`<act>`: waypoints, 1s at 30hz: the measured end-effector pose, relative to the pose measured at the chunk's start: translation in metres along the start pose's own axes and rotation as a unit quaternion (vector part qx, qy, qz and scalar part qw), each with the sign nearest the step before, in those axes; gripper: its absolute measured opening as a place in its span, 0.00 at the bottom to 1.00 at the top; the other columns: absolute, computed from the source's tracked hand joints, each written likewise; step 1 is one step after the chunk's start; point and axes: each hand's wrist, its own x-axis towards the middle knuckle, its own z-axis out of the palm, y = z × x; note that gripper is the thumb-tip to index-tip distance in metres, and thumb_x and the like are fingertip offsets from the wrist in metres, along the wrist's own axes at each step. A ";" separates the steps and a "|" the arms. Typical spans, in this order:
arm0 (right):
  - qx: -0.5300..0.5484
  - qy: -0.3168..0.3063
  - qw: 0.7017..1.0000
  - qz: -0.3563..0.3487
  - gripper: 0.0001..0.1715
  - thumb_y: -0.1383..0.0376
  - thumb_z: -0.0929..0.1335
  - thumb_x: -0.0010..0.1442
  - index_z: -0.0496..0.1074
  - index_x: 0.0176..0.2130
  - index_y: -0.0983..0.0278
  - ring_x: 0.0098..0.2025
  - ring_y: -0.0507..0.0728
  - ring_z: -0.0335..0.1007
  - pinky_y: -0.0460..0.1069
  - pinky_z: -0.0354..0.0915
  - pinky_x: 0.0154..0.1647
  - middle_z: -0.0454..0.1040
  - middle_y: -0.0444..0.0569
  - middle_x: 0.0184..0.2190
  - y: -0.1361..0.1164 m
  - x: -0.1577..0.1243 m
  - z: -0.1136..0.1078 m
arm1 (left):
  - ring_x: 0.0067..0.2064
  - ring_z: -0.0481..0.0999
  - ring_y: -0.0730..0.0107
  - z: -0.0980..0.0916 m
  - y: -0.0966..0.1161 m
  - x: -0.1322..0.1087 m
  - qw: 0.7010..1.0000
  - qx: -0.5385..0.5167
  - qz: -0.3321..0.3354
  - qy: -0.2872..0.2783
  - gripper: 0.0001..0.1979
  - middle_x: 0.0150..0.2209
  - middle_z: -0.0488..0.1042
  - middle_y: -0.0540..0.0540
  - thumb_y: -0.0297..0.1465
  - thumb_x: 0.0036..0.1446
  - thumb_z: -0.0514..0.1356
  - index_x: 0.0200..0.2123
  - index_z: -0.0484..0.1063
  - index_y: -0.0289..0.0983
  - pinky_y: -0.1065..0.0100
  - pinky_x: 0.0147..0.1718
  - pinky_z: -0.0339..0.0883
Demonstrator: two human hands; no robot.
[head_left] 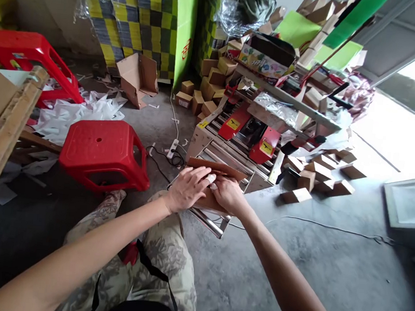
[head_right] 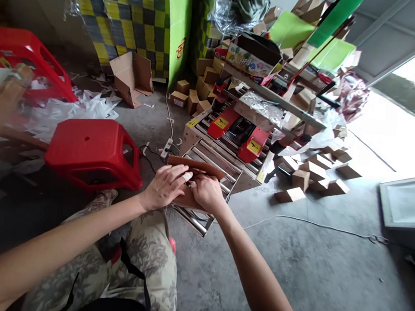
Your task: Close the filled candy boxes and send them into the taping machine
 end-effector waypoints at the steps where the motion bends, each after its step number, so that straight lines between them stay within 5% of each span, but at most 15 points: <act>1: -0.002 -0.009 1.000 0.002 0.20 0.63 0.56 0.65 0.74 0.40 0.65 0.47 0.59 0.68 0.53 0.60 0.50 0.74 0.52 0.44 0.001 0.004 -0.001 | 0.66 0.48 0.56 0.000 0.000 -0.002 0.999 0.012 -0.017 0.026 0.35 0.64 0.52 0.36 0.36 0.57 0.59 0.64 0.47 0.37 0.54 0.63 0.40; 6: -0.003 0.020 1.000 0.015 0.19 0.62 0.56 0.65 0.73 0.39 0.64 0.46 0.59 0.68 0.53 0.62 0.48 0.73 0.53 0.44 0.005 -0.001 0.009 | 0.66 0.45 0.50 -0.007 -0.006 0.014 0.996 0.015 -0.083 0.015 0.51 0.64 0.50 0.32 0.47 0.48 0.64 0.65 0.39 0.31 0.49 0.63 0.30; 9: 0.001 0.199 0.980 0.030 0.18 0.57 0.60 0.63 0.69 0.46 0.64 0.52 0.61 0.62 0.56 0.59 0.54 0.68 0.55 0.49 0.002 -0.016 0.018 | 0.65 0.48 0.50 -0.008 -0.010 0.018 0.995 0.010 -0.094 0.006 0.50 0.62 0.55 0.34 0.50 0.49 0.62 0.65 0.42 0.33 0.50 0.63 0.32; 11: -0.013 0.265 0.964 -0.006 0.21 0.57 0.62 0.62 0.66 0.52 0.63 0.57 0.62 0.57 0.57 0.53 0.59 0.64 0.56 0.53 -0.001 -0.022 0.021 | 0.65 0.49 0.51 -0.006 -0.010 0.015 0.995 0.012 -0.097 0.010 0.47 0.62 0.55 0.35 0.51 0.50 0.59 0.65 0.44 0.34 0.51 0.63 0.33; 15: -0.035 0.154 0.987 -0.015 0.21 0.60 0.58 0.65 0.66 0.54 0.61 0.54 0.60 0.60 0.55 0.53 0.58 0.68 0.51 0.51 -0.006 -0.015 0.017 | 0.64 0.51 0.52 -0.006 -0.006 0.011 0.995 0.021 -0.097 0.030 0.47 0.61 0.57 0.35 0.48 0.50 0.62 0.65 0.44 0.34 0.52 0.63 0.35; 19: -0.024 0.088 0.994 0.052 0.22 0.61 0.55 0.66 0.75 0.38 0.63 0.39 0.57 0.69 0.50 0.62 0.44 0.74 0.52 0.37 -0.003 -0.001 0.011 | 0.62 0.54 0.53 -0.010 -0.002 0.010 0.994 0.032 -0.096 0.043 0.49 0.59 0.60 0.35 0.47 0.46 0.66 0.64 0.46 0.35 0.54 0.62 0.37; 21: -0.028 0.101 0.993 0.047 0.20 0.62 0.57 0.64 0.75 0.36 0.63 0.38 0.57 0.69 0.49 0.63 0.42 0.74 0.51 0.35 -0.003 -0.001 0.009 | 0.61 0.56 0.53 -0.012 0.000 0.009 0.993 0.040 -0.100 0.043 0.49 0.57 0.61 0.36 0.47 0.45 0.66 0.64 0.47 0.35 0.54 0.62 0.39; 23: -0.031 0.136 0.989 0.044 0.17 0.62 0.59 0.63 0.72 0.44 0.63 0.44 0.58 0.68 0.51 0.62 0.47 0.72 0.52 0.43 -0.004 -0.007 0.010 | 0.59 0.58 0.53 -0.012 0.001 0.007 0.993 0.045 -0.102 0.045 0.47 0.56 0.62 0.36 0.47 0.46 0.65 0.63 0.49 0.36 0.54 0.61 0.40; 27: -0.046 0.315 0.947 0.047 0.28 0.58 0.62 0.61 0.59 0.59 0.65 0.60 0.65 0.54 0.64 0.46 0.62 0.60 0.59 0.57 -0.017 -0.032 0.025 | 0.54 0.62 0.55 -0.005 0.003 -0.003 0.995 0.043 -0.082 0.037 0.35 0.52 0.65 0.39 0.52 0.51 0.58 0.58 0.60 0.40 0.53 0.57 0.47; 30: -0.061 0.305 0.950 0.010 0.33 0.57 0.61 0.62 0.51 0.63 0.64 0.64 0.64 0.48 0.65 0.40 0.64 0.56 0.57 0.61 -0.028 -0.057 0.045 | 0.54 0.61 0.54 0.002 0.001 -0.014 0.996 0.044 -0.071 0.032 0.24 0.50 0.67 0.41 0.51 0.56 0.53 0.45 0.70 0.40 0.53 0.56 0.49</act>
